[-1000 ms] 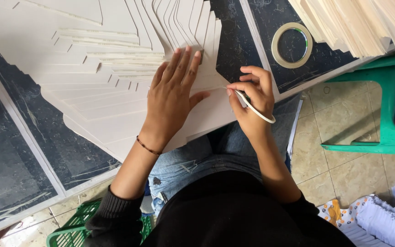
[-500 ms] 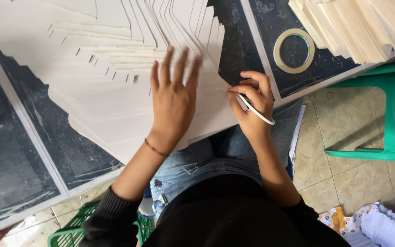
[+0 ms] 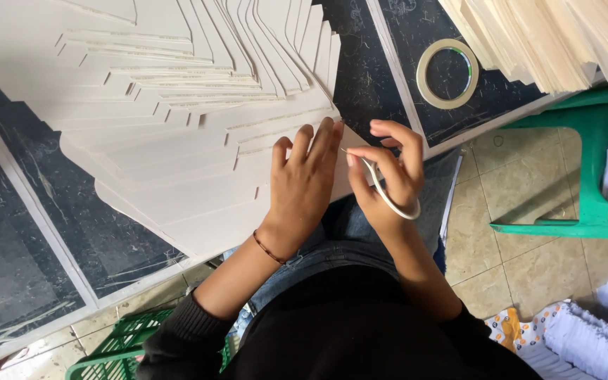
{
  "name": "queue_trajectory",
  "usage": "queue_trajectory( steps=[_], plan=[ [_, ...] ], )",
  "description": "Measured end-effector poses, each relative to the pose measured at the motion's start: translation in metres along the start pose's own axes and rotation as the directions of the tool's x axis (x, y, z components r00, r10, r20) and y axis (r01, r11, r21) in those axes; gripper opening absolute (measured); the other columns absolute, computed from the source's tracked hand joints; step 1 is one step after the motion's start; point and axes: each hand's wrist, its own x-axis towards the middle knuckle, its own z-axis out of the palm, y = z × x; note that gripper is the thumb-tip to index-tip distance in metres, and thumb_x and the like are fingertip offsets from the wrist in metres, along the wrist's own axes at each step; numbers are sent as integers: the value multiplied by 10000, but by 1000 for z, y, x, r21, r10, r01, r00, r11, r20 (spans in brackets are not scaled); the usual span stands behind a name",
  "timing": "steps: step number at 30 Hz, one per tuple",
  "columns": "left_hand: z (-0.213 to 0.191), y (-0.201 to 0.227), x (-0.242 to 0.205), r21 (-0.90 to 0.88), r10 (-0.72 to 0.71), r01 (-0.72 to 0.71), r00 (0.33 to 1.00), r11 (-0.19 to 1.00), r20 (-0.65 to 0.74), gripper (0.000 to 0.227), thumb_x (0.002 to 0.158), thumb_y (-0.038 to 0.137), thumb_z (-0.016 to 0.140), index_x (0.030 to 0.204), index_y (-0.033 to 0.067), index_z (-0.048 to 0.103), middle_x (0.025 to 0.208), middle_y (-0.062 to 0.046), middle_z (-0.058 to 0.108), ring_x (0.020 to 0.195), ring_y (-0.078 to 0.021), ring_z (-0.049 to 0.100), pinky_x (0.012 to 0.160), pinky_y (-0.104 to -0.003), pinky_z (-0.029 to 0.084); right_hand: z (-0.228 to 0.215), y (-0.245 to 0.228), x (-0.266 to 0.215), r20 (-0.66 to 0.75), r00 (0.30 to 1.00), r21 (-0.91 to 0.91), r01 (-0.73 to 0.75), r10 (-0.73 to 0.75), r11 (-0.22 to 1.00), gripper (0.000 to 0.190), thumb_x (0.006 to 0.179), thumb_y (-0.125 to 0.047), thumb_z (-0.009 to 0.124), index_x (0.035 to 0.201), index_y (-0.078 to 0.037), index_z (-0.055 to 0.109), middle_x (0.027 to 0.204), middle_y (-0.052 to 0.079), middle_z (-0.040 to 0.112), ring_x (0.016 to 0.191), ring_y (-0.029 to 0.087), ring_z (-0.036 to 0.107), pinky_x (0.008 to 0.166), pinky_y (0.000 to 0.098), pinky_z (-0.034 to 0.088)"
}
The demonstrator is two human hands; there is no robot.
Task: The person applies a strip of clear adhesive tape along the edge of a stack of white paper sheets. They press the tape down firmly with their fingers to ensure it adheres to the paper stack.
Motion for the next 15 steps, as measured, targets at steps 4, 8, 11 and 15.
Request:
queue_trajectory(
  steps=[4, 8, 11, 15],
  plan=[
    [-31, -34, 0, -292, -69, 74, 997, 953, 25, 592, 865, 0, 706, 1409, 230, 750, 1359, -38, 629, 1119, -284, 565, 851, -456, 446, -8, -13, 8, 35, 995, 139, -98, 94, 986, 102, 971, 22, 822, 1047, -46, 824, 1434, 143, 593, 1176, 325, 681, 906, 375, 582],
    [-37, -80, -28, -278, -320, 335, 942, 900, 99, 774, 786, -21, 799, 1498, 278, 738, 1272, -84, 603, 1027, -298, 482, 803, -426, 404, 9, -22, 4, 216, 958, 180, -228, 188, 957, 123, 913, 3, 854, 1015, -44, 804, 1444, 163, 591, 1209, 414, 662, 927, 454, 557],
    [-79, -85, -28, -331, -417, 468, 883, 820, 216, 819, 778, 53, 922, 1554, 185, 693, 1294, -113, 543, 1050, -341, 441, 831, -462, 397, 36, -41, -7, 318, 933, 199, -239, 168, 951, 175, 845, -30, 893, 966, -132, 819, 1464, 91, 599, 1209, 368, 645, 938, 454, 521],
    [-80, -89, -41, -360, -438, 534, 841, 765, 318, 794, 871, 149, 907, 1607, 238, 625, 1324, -70, 498, 1078, -292, 410, 866, -442, 364, 56, -59, -1, 359, 920, 175, -231, 156, 957, 160, 857, -52, 894, 945, -152, 805, 1467, 57, 598, 1239, 327, 618, 974, 475, 485]
  ],
)
